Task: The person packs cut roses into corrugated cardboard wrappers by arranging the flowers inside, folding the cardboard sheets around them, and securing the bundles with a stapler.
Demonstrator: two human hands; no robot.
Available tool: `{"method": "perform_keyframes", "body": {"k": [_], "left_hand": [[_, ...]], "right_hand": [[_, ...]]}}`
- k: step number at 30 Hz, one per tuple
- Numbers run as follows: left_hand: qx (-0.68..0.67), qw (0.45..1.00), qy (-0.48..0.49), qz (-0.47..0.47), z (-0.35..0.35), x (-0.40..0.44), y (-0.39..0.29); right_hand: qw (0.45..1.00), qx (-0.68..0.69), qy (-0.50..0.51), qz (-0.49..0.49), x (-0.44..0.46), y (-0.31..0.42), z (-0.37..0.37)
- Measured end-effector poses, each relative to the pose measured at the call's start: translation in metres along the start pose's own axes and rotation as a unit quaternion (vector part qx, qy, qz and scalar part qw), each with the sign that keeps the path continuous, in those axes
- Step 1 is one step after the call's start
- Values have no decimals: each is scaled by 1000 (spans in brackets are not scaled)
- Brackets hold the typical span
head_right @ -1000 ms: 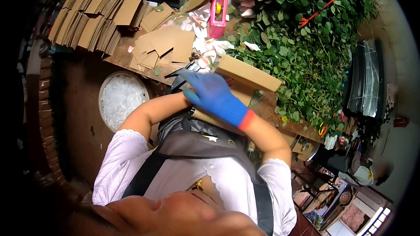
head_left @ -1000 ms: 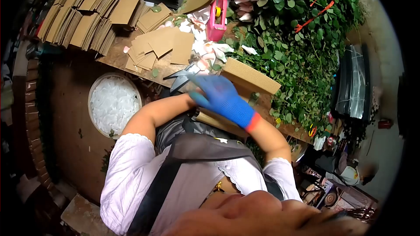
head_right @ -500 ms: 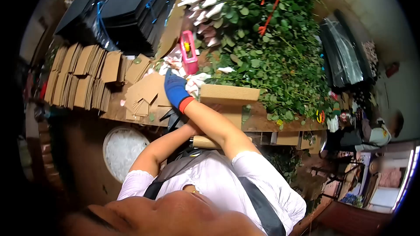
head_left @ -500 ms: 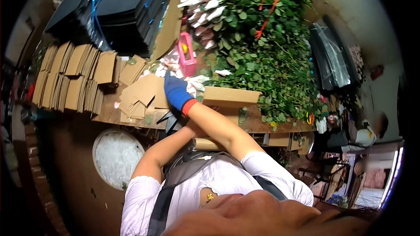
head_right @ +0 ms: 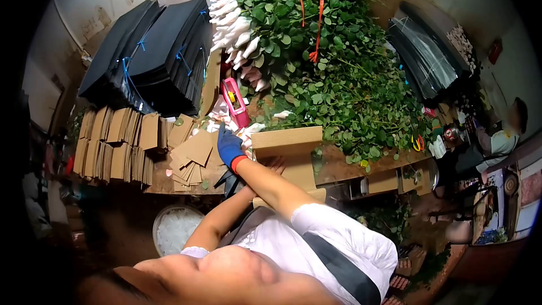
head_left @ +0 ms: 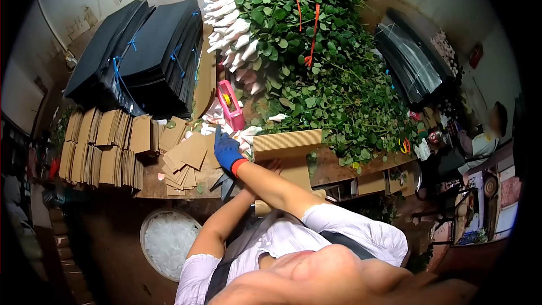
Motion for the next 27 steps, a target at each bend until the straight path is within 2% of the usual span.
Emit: {"method": "perform_keyframes", "body": {"k": [2, 3, 5, 6, 7, 8, 9, 10, 11, 12, 14, 15, 16, 17, 18, 20, 22, 23, 26, 27], "left_hand": [[-46, 999, 9, 2, 5, 0, 1], [-177, 984, -25, 15, 18, 0, 4], [-425, 900, -93, 23, 38, -5, 14], [-352, 935, -31, 24, 41, -5, 14], [-272, 962, 30, 14, 43, -6, 13], [-236, 971, 33, 23, 86, -7, 20], [-250, 966, 58, 3, 35, -2, 8], [-300, 952, 55, 17, 54, -5, 10], [-341, 938, 40, 56, 53, -3, 19], [-381, 920, 24, 94, 51, -2, 29], [-302, 949, -78, 43, 68, -7, 25], [-256, 957, -131, 23, 76, -11, 23], [-177, 974, -139, 4, 60, -17, 16], [-97, 984, -150, -13, 45, -23, 10], [-106, 993, -47, -18, 19, -20, 6], [-123, 985, 116, -25, 44, -21, 15], [-167, 976, -132, -47, 90, -35, 40], [-224, 966, -126, -36, 97, -43, 53], [-262, 951, -162, 15, 135, -48, 72], [-271, 946, -177, -4, 154, -38, 69]], "right_hand": [[991, 79, -73, 85, -4, 13, 27], [984, 67, -107, 126, -11, 21, 49], [955, 83, -147, 242, -51, 40, 113], [929, 106, -154, 318, -81, 37, 154], [869, 155, -200, 425, -110, 27, 173], [854, 181, -158, 462, -134, 13, 185], [851, 189, -108, 479, -160, -3, 198], [874, 193, -41, 444, -177, -24, 196], [873, 175, -25, 454, -180, -57, 173], [907, 173, 91, 372, -178, -86, 156], [929, 210, 169, 252, -171, -153, 123], [905, 336, 218, 147, -165, -189, 96], [853, 452, 256, 38, -161, -218, 76], [842, 449, 297, -38, -161, -229, 73], [822, 446, 334, -115, -163, -235, 68], [798, 484, 340, -110, -163, -232, 55], [843, 395, 354, -90, -155, -229, 35], [860, 365, 347, -82, -152, -229, 30], [917, 304, 259, 4, -155, -223, 46], [910, 327, 255, -23, -157, -223, 44]]}}
Point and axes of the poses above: each hand's wrist, its own x-axis towards the middle knuckle, its own z-axis out of the back of the hand, y = z × x, the point moved 7 cm from there along x, towards the middle knuckle, and after that the axes turned 10 degrees about x, right-handed, at the moved point
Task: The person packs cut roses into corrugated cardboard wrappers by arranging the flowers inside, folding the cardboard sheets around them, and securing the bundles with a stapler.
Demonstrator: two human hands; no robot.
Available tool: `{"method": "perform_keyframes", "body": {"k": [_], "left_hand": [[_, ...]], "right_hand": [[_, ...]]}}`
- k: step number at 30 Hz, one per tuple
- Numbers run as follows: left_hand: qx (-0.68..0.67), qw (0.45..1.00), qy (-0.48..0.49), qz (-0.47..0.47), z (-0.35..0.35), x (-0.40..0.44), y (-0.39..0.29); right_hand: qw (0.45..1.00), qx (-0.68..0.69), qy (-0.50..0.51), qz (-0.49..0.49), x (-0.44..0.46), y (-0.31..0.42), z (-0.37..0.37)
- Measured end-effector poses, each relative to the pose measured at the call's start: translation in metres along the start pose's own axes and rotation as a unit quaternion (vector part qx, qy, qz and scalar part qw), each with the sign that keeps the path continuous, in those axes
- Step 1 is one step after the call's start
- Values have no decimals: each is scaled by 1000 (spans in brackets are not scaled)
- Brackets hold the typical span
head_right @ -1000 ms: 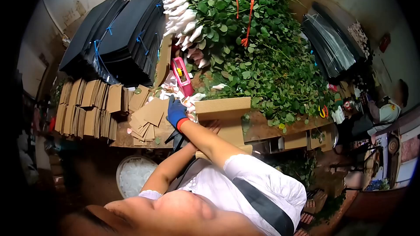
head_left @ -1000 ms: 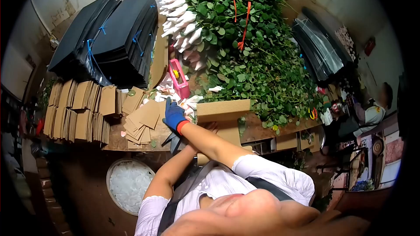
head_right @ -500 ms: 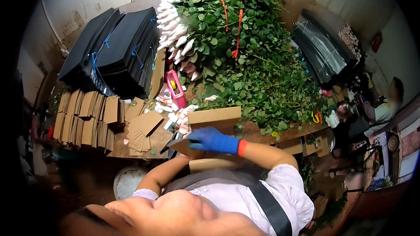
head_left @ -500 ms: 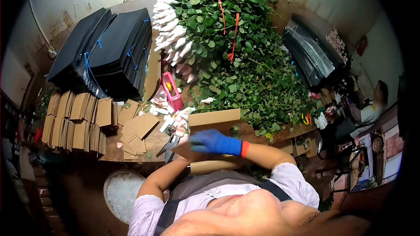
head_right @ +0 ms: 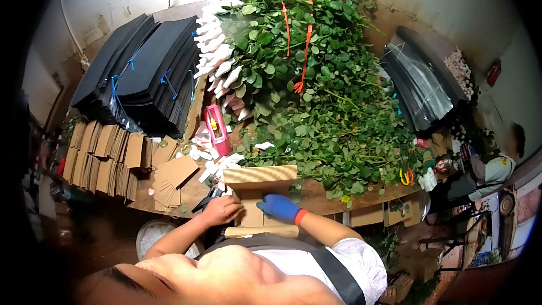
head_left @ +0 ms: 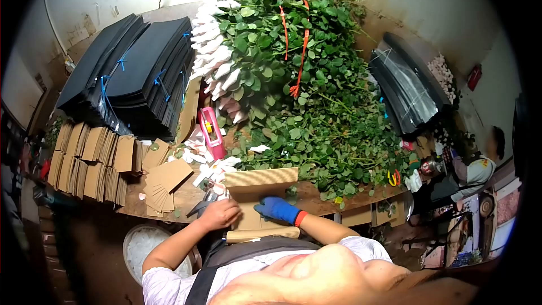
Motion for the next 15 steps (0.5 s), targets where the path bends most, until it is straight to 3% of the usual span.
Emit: {"method": "perform_keyframes", "body": {"k": [2, 3, 5, 6, 7, 9, 11, 13, 15], "left_hand": [[-49, 998, 19, -18, -15, 20, -13], [-32, 989, 142, 25, -53, 5, -4], [-51, 991, 111, 61, -66, 2, 1], [-55, 987, 134, 66, -71, 4, 4], [-65, 979, 177, 79, -68, 7, 2], [-18, 978, 192, 82, -59, 13, -9], [-38, 969, 225, 92, -70, 7, -11], [-53, 971, 207, 105, -75, 2, -6], [-57, 967, 226, 102, -74, 3, -8]], "right_hand": [[990, -111, -50, 76, -1, 4, 0], [976, -170, -81, 113, -1, 6, 5], [957, -250, -36, 139, -7, 16, 4], [940, -270, 42, 206, -25, 41, 7], [960, -210, 125, 136, -56, 90, 26], [960, 66, 172, 209, -77, 124, 66], [964, 35, -15, 264, -80, 163, 150], [901, 65, -213, 372, -66, 200, 244], [855, 72, -359, 368, -18, 198, 334]]}}
Point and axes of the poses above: each hand's wrist, its own x-axis towards the middle knuckle, its own z-axis out of the back of the hand, y = z × x, the point moved 7 cm from there along x, towards the middle knuckle, and after that the axes turned 10 degrees about x, right-handed, at the moved point
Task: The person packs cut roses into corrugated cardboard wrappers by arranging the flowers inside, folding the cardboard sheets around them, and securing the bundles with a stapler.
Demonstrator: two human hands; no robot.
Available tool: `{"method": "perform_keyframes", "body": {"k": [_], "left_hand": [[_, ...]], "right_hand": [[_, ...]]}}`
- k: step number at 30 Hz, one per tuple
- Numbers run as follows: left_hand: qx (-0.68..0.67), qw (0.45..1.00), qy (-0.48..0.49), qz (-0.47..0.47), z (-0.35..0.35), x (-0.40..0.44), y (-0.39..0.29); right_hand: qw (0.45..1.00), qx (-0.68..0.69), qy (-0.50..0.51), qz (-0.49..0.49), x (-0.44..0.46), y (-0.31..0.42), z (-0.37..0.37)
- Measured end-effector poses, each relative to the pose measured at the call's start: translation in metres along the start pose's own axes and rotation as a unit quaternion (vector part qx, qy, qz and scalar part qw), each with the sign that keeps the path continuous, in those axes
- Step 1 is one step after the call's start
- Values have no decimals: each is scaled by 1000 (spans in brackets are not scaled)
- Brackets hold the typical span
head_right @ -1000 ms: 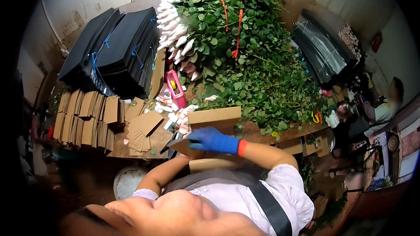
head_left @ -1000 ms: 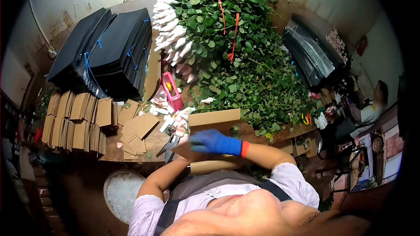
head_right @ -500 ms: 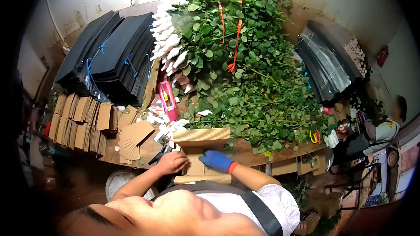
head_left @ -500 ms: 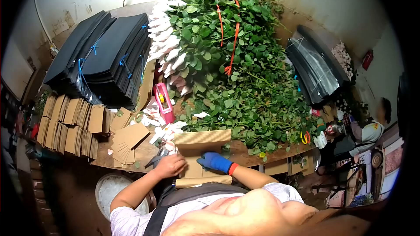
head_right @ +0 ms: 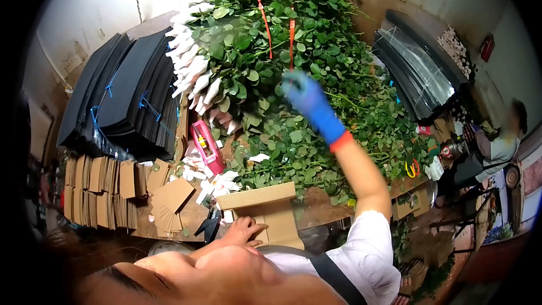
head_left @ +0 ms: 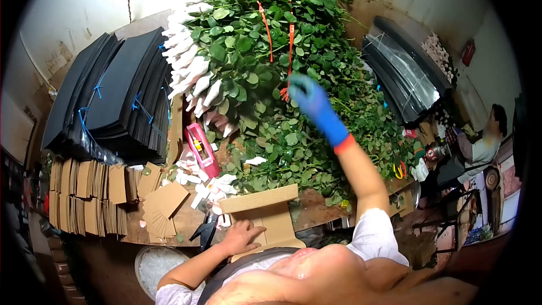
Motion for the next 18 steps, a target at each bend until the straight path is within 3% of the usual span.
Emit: {"method": "perform_keyframes", "body": {"k": [2, 4, 7, 10, 12, 13, 14, 18], "left_hand": [[-6, 999, 42, 8, -3, 1, 0], [-24, 999, 27, 11, -2, 2, 1], [-26, 999, 19, 13, -11, -2, 5], [-25, 999, 9, 18, -10, -3, 5], [-30, 999, 7, 19, -5, -2, 3], [-31, 999, 9, 22, -6, -2, 4], [-38, 999, 12, 23, -7, -1, 3], [-37, 999, 18, 18, -9, -4, 5]], "right_hand": [[968, -227, -90, 59, 67, -36, 33], [916, -380, -131, -7, 100, -46, 43], [895, -412, -25, -169, 125, -78, 38], [916, -376, -78, -116, 125, -51, 40], [981, -157, -98, -57, 120, -31, 40], [993, 27, -104, -50, 114, -9, 28], [970, 211, -109, -42, 109, 13, 13], [970, 190, -140, -50, 152, -6, -2]]}}
Point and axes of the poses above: each hand's wrist, its own x-axis towards the middle knuckle, its own z-axis out of the back of the hand, y = z × x, the point moved 7 cm from there along x, towards the middle knuckle, and after that the axes turned 10 degrees about x, right-handed, at the moved point
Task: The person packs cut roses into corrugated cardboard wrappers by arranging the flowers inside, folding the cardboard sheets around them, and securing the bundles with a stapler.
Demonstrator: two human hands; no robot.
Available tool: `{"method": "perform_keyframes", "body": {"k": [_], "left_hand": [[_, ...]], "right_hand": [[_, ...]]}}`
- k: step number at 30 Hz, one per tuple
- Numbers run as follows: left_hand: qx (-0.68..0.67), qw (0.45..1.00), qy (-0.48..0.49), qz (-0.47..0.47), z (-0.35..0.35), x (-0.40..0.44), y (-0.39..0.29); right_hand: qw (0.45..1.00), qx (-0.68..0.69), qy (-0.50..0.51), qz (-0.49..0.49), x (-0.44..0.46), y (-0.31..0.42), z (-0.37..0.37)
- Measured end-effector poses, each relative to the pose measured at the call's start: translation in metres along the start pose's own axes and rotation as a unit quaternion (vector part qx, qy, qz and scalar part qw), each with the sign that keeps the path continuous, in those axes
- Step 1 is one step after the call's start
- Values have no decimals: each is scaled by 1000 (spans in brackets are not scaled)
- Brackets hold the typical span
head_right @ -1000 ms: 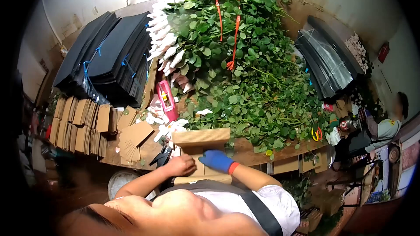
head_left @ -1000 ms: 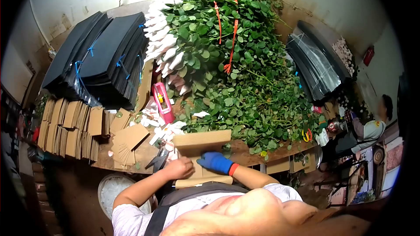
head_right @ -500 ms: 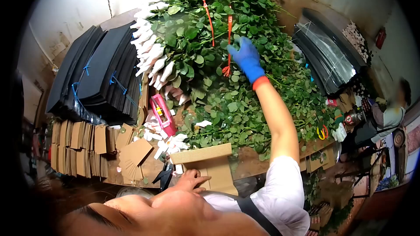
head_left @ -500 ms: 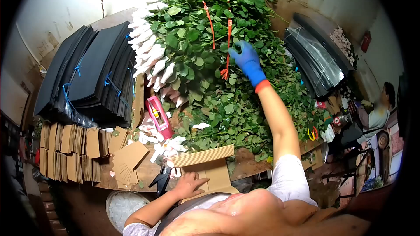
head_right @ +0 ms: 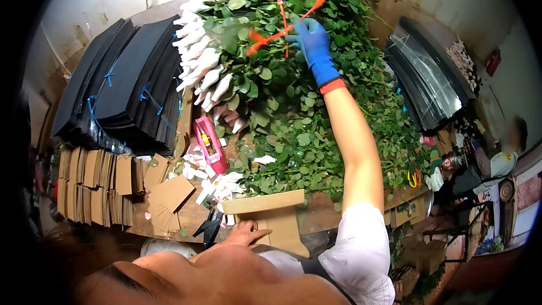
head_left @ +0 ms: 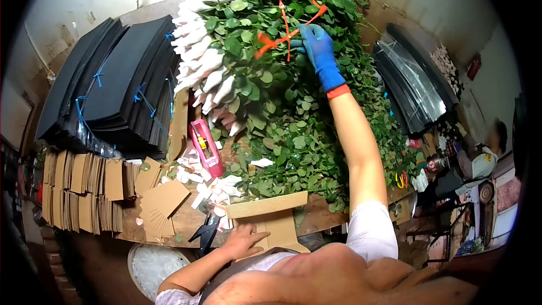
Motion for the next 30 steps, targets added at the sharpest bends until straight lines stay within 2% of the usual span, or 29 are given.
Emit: {"method": "perform_keyframes", "body": {"k": [4, 5, 6, 8, 10, 12, 14, 15, 16, 18, 20, 21, 22, 24, 25, 28, 30], "left_hand": [[9, 1000, -20, 5, -5, -1, 2], [16, 999, -32, 5, -5, -2, 1], [9, 999, -31, 9, -3, -2, 1], [-4, 1000, -29, 7, -3, -1, 1], [-4, 999, -34, 7, -4, -1, 0], [-8, 1000, -25, 5, -3, 0, 1], [0, 999, -43, -7, -3, 0, 3], [7, 999, -47, -12, -4, 1, 3], [12, 999, -50, -16, -6, 0, 3], [15, 998, -56, -21, -6, 0, 3], [17, 998, -50, -20, -7, 0, 4], [20, 999, -47, -19, -7, 0, 5], [23, 999, -43, -18, -7, 1, 4], [23, 999, -41, -20, -10, 3, 6], [21, 999, -42, -24, -13, 4, 8], [25, 999, -31, -30, -16, 4, 11], [32, 999, -25, -32, -21, 5, 13]], "right_hand": [[997, 15, 61, -49, 38, -23, -33], [993, 72, 82, -43, 43, -27, -45], [985, 72, 125, -96, 47, -34, -53], [972, 118, 162, -122, 52, -36, -58], [969, 181, 125, -116, 41, -16, -57], [958, 202, 156, -129, 37, 1, -52], [972, 135, 130, -141, 23, 24, -33], [967, 114, 170, -152, 20, 33, -32], [976, 88, 133, -148, 17, 37, -22], [981, 48, 133, -133, 10, 58, -18], [974, 114, 187, -54, 8, 102, -29], [936, 213, 272, -60, 30, 119, -24], [902, 347, 255, -23, 23, 156, -17], [871, 361, 325, 70, -16, 231, 7], [879, 336, 316, 121, -21, 255, 35], [919, 231, 169, 270, -53, 298, 171], [916, 244, 2, 317, -103, 295, 291]]}}
Point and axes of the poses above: each hand's wrist, its own x-axis towards the middle knuckle, its own z-axis out of the back of the hand, y = z × x, the point moved 7 cm from there along x, towards the middle knuckle, and after that the axes turned 10 degrees about x, right-handed, at the moved point
